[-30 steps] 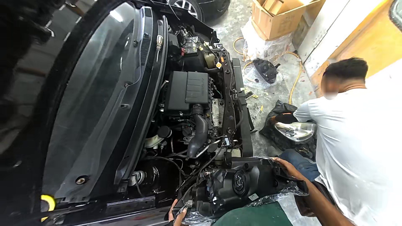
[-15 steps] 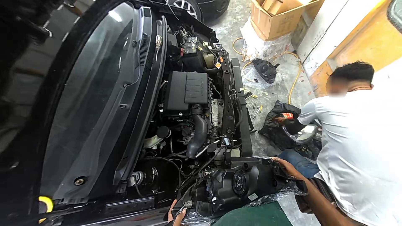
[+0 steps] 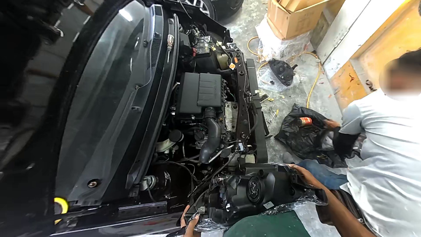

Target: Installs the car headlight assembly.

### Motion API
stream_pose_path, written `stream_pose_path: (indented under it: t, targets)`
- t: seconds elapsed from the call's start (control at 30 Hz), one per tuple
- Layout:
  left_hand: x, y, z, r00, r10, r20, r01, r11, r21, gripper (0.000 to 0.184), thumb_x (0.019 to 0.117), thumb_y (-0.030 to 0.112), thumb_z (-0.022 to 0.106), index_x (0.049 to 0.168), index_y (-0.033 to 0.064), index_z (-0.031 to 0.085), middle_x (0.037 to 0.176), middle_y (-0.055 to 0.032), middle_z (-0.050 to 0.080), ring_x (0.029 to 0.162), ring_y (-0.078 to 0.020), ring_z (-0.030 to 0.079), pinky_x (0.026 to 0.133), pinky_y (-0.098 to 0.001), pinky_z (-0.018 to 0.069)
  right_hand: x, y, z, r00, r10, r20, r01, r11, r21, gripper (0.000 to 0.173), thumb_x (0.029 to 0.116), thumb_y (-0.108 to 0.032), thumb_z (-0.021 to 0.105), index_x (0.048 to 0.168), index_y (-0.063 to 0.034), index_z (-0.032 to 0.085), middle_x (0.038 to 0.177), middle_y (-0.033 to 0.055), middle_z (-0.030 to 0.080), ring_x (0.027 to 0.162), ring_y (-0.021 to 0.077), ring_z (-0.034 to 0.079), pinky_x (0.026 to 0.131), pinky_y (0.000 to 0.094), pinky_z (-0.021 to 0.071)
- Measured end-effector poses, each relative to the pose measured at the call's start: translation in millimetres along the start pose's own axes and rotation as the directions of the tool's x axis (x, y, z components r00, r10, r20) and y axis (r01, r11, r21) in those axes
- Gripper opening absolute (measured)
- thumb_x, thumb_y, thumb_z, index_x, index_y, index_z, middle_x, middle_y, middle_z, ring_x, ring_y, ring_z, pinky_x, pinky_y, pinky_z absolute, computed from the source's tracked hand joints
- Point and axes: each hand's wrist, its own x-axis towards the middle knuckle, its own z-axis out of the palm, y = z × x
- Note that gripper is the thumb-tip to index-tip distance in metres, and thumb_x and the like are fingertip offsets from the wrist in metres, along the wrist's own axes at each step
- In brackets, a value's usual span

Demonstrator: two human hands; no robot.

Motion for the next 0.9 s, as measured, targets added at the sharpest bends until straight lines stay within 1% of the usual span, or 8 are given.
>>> stream_pose_path:
  t: [0.1, 0.23, 0.47, 0.57, 0.63, 0.7, 0.77, 0.9]
  targets:
    - [1, -1, -1, 1.000, 0.009, 0.001, -0.009, 1.000, 0.000, 0.073, 0.0915, 0.007, 0.051, 0.158, 0.0103, 0.022, 0.140, -0.0101, 0.049, 0.112, -0.0101, 0.059, 0.091, -0.0325, 0.0546, 0, 2, -1, 1.000, -0.004, 0.002, 0.004, 1.000, -0.006, 0.035, 0.1102, -0.019, 0.038, 0.128, -0.0028, 0.063, 0.118, 0.0037, 0.068, 0.104, 0.0018, 0.062, 0.093, 0.0216, 0.0505]
    - [5, -7, -6, 0.998, 0.033, 0.046, -0.034, 0.999, 0.022, 0.072, 0.0928, 0.009, 0.053, 0.158, 0.0094, 0.021, 0.142, -0.0098, 0.048, 0.115, -0.0092, 0.057, 0.094, -0.0320, 0.0533, 1, 3, -4, 1.000, 0.000, -0.001, 0.000, 1.000, 0.015, 0.035, 0.1097, -0.020, 0.039, 0.129, -0.0025, 0.062, 0.119, 0.0044, 0.068, 0.105, 0.0027, 0.062, 0.094, 0.0226, 0.0506]
    - [6, -6, -7, 0.997, 0.049, 0.062, -0.050, 0.999, 0.015, 0.076, 0.0911, 0.012, 0.056, 0.158, 0.0096, 0.021, 0.143, -0.0097, 0.048, 0.117, -0.0092, 0.057, 0.095, -0.0321, 0.0534, 5, 10, -5, 1.000, -0.004, 0.013, 0.003, 0.999, 0.042, 0.034, 0.1096, -0.023, 0.041, 0.128, -0.0050, 0.063, 0.117, 0.0028, 0.069, 0.105, 0.0033, 0.063, 0.093, 0.0238, 0.0520]
    - [5, -5, -6, 0.998, 0.033, 0.050, -0.034, 0.999, 0.013, 0.074, 0.0921, 0.011, 0.054, 0.158, 0.0098, 0.022, 0.142, -0.0097, 0.049, 0.114, -0.0096, 0.058, 0.093, -0.0324, 0.0539, 5, 11, -5, 1.000, -0.014, 0.013, 0.014, 0.999, 0.031, 0.034, 0.1093, -0.023, 0.043, 0.129, -0.0051, 0.064, 0.119, 0.0028, 0.069, 0.107, 0.0031, 0.063, 0.095, 0.0239, 0.0515]
    - [2, -2, -3, 1.000, 0.013, 0.028, -0.013, 1.000, 0.021, 0.072, 0.0929, 0.010, 0.053, 0.158, 0.0106, 0.022, 0.139, -0.0095, 0.050, 0.111, -0.0095, 0.059, 0.090, -0.0324, 0.0552, 4, 10, -6, 0.999, -0.030, 0.024, 0.030, 1.000, -0.002, 0.034, 0.1093, -0.022, 0.041, 0.129, -0.0046, 0.063, 0.120, 0.0023, 0.068, 0.107, 0.0019, 0.062, 0.095, 0.0227, 0.0507]
    - [0, 0, -2, 1.000, 0.009, 0.010, -0.009, 1.000, 0.018, 0.073, 0.0921, 0.009, 0.053, 0.158, 0.0100, 0.022, 0.142, -0.0112, 0.049, 0.114, -0.0119, 0.059, 0.091, -0.0343, 0.0552, 5, 9, -5, 0.998, -0.047, 0.028, 0.048, 0.998, -0.028, 0.035, 0.1096, -0.022, 0.040, 0.129, -0.0042, 0.063, 0.120, 0.0025, 0.068, 0.107, 0.0016, 0.062, 0.095, 0.0222, 0.0508]
    - [-2, 1, 0, 1.000, 0.017, 0.009, -0.017, 1.000, 0.019, 0.073, 0.0919, 0.010, 0.053, 0.158, 0.0090, 0.022, 0.144, -0.0130, 0.047, 0.116, -0.0143, 0.058, 0.093, -0.0359, 0.0545, 5, 9, -6, 0.998, -0.053, 0.040, 0.055, 0.997, -0.053, 0.038, 0.1098, -0.021, 0.038, 0.132, -0.0027, 0.062, 0.125, 0.0048, 0.067, 0.111, 0.0029, 0.061, 0.099, 0.0234, 0.0492]
    - [-2, -1, 1, 1.000, 0.004, 0.001, -0.004, 1.000, -0.020, 0.074, 0.0911, 0.010, 0.054, 0.158, 0.0120, 0.023, 0.143, -0.0115, 0.050, 0.115, -0.0146, 0.060, 0.090, -0.0352, 0.0561, 0, 4, -5, 0.998, -0.048, 0.030, 0.049, 0.998, -0.046, 0.038, 0.1099, -0.020, 0.036, 0.132, -0.0022, 0.061, 0.124, 0.0039, 0.067, 0.110, 0.0011, 0.061, 0.097, 0.0211, 0.0490]
